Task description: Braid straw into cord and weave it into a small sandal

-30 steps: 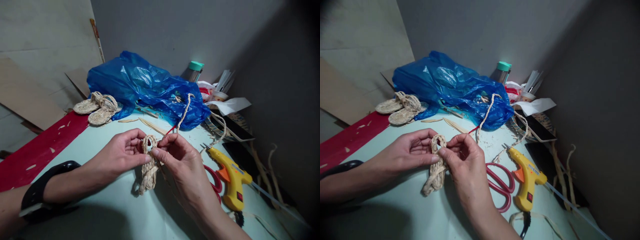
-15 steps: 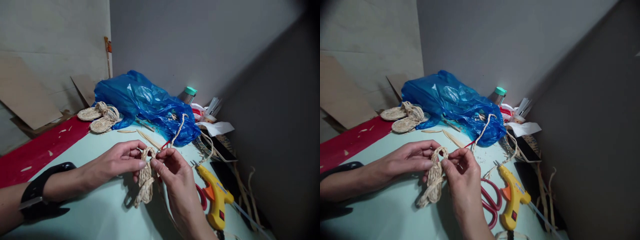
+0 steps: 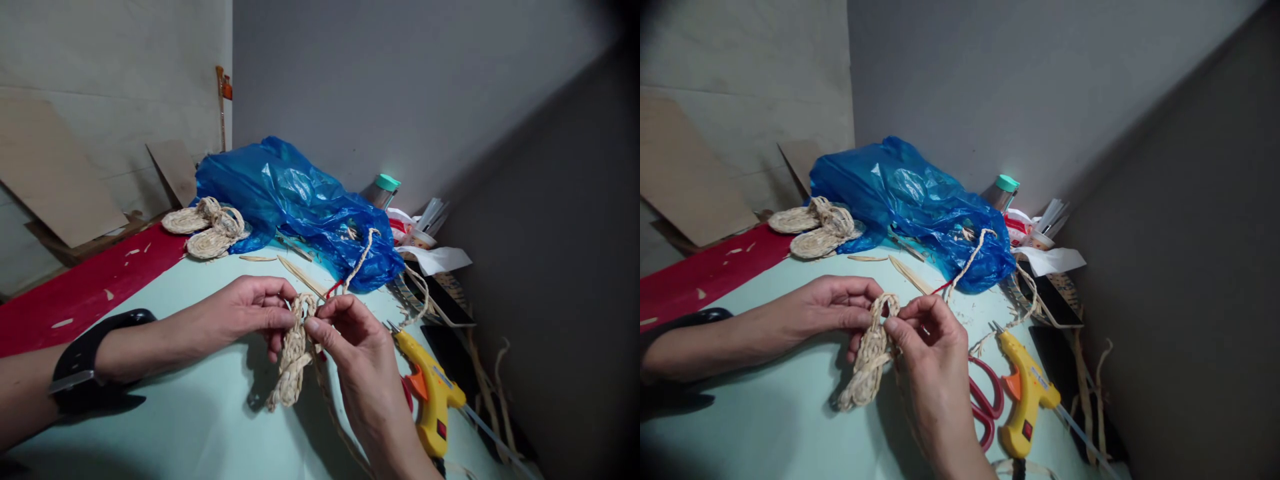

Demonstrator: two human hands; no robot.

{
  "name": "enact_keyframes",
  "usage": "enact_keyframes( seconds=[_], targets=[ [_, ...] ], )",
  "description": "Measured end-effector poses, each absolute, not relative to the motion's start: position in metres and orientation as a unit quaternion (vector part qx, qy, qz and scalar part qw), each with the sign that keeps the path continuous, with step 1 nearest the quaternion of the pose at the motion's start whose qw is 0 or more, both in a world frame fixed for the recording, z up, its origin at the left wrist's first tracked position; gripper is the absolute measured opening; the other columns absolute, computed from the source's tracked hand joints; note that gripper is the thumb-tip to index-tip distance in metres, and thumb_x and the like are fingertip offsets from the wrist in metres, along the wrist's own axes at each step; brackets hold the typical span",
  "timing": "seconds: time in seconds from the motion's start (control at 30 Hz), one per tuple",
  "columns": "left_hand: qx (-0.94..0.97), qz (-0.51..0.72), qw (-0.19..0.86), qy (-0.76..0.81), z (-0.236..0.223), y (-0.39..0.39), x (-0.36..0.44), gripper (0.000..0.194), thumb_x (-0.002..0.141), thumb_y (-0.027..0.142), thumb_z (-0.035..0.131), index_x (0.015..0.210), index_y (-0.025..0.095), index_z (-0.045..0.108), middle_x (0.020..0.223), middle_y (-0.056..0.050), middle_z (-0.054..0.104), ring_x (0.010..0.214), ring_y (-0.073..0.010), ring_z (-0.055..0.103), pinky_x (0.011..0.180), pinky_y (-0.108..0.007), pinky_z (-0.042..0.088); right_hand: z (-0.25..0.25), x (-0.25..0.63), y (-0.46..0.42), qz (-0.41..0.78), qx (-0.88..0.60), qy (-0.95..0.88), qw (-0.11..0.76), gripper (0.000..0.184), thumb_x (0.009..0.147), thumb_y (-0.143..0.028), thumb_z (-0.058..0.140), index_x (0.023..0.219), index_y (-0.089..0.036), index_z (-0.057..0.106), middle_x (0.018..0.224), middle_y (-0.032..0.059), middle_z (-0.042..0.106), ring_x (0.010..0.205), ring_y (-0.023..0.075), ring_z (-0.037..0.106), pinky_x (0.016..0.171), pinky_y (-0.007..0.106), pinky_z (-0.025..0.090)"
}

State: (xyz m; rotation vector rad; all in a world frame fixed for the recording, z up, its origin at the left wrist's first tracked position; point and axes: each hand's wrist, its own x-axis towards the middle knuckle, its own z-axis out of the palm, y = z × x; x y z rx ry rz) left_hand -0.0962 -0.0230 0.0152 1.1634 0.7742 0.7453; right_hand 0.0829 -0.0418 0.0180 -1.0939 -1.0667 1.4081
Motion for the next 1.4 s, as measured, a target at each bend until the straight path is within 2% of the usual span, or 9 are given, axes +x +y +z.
enact_keyframes(
  seconds=[0.37, 0.53, 0.83, 1.07, 1.23, 1.4],
  targets=[
    [0.525, 0.358, 0.676, 0.373, 0.013, -0.026, -0.093, 0.015, 0.087, 0.031, 0.069, 0.084, 0.017, 0.065, 0.070, 0.004, 0.061, 0.060, -0.0105, 0.057, 0.062, -0.022, 0.048, 0.015, 0.083, -0.043, 0.573, -0.452, -0.463, 0.503, 0.023, 0.065, -0.023, 0.083, 0.070, -0.018, 0.061, 0.066, -0.0047, 0.056, 0.064, 0.0103, 0.048, 0.059, 0.021, 0.037],
    [0.521, 0.360, 0.677, 0.375, 0.011, -0.025, -0.093, 0.018, 0.085, 0.034, 0.071, 0.083, 0.017, 0.064, 0.070, 0.004, 0.061, 0.061, -0.0106, 0.057, 0.061, -0.021, 0.047, 0.015, 0.081, -0.042, 0.586, -0.459, -0.448, 0.495, 0.027, 0.063, -0.027, 0.085, 0.070, -0.019, 0.060, 0.065, -0.0044, 0.055, 0.061, 0.0112, 0.046, 0.057, 0.023, 0.035],
    [0.506, 0.367, 0.677, 0.389, 0.009, -0.025, -0.090, 0.017, 0.082, 0.033, 0.073, 0.083, 0.018, 0.063, 0.069, 0.005, 0.060, 0.061, -0.0104, 0.055, 0.059, -0.021, 0.043, 0.006, 0.084, -0.040, 0.591, -0.447, -0.459, 0.490, 0.026, 0.068, -0.029, 0.084, 0.074, -0.019, 0.060, 0.066, -0.0050, 0.056, 0.063, 0.0107, 0.046, 0.060, 0.023, 0.034],
    [0.487, 0.370, 0.686, 0.394, 0.001, -0.025, -0.091, 0.019, 0.084, 0.036, 0.072, 0.089, 0.019, 0.065, 0.075, 0.004, 0.060, 0.068, -0.0121, 0.055, 0.065, -0.022, 0.042, 0.003, 0.085, -0.039, 0.578, -0.452, -0.478, 0.483, 0.022, 0.072, -0.029, 0.081, 0.075, -0.019, 0.061, 0.068, -0.0041, 0.057, 0.066, 0.0117, 0.047, 0.063, 0.024, 0.037],
    [0.480, 0.365, 0.686, 0.407, 0.001, -0.027, -0.089, 0.020, 0.086, 0.038, 0.069, 0.085, 0.019, 0.064, 0.077, 0.003, 0.059, 0.070, -0.0131, 0.054, 0.064, -0.024, 0.041, 0.004, 0.084, -0.037, 0.568, -0.456, -0.471, 0.497, 0.020, 0.070, -0.026, 0.080, 0.074, -0.018, 0.062, 0.067, -0.0039, 0.059, 0.064, 0.0116, 0.050, 0.060, 0.024, 0.038],
    [0.442, 0.375, 0.697, 0.421, 0.003, -0.030, -0.085, 0.018, 0.085, 0.037, 0.072, 0.087, 0.019, 0.067, 0.079, 0.002, 0.061, 0.071, -0.0123, 0.054, 0.063, -0.023, 0.040, 0.007, 0.085, -0.035, 0.556, -0.463, -0.474, 0.502, 0.020, 0.071, -0.027, 0.080, 0.075, -0.019, 0.061, 0.065, -0.0048, 0.058, 0.060, 0.0100, 0.047, 0.055, 0.023, 0.034]
  ],
)
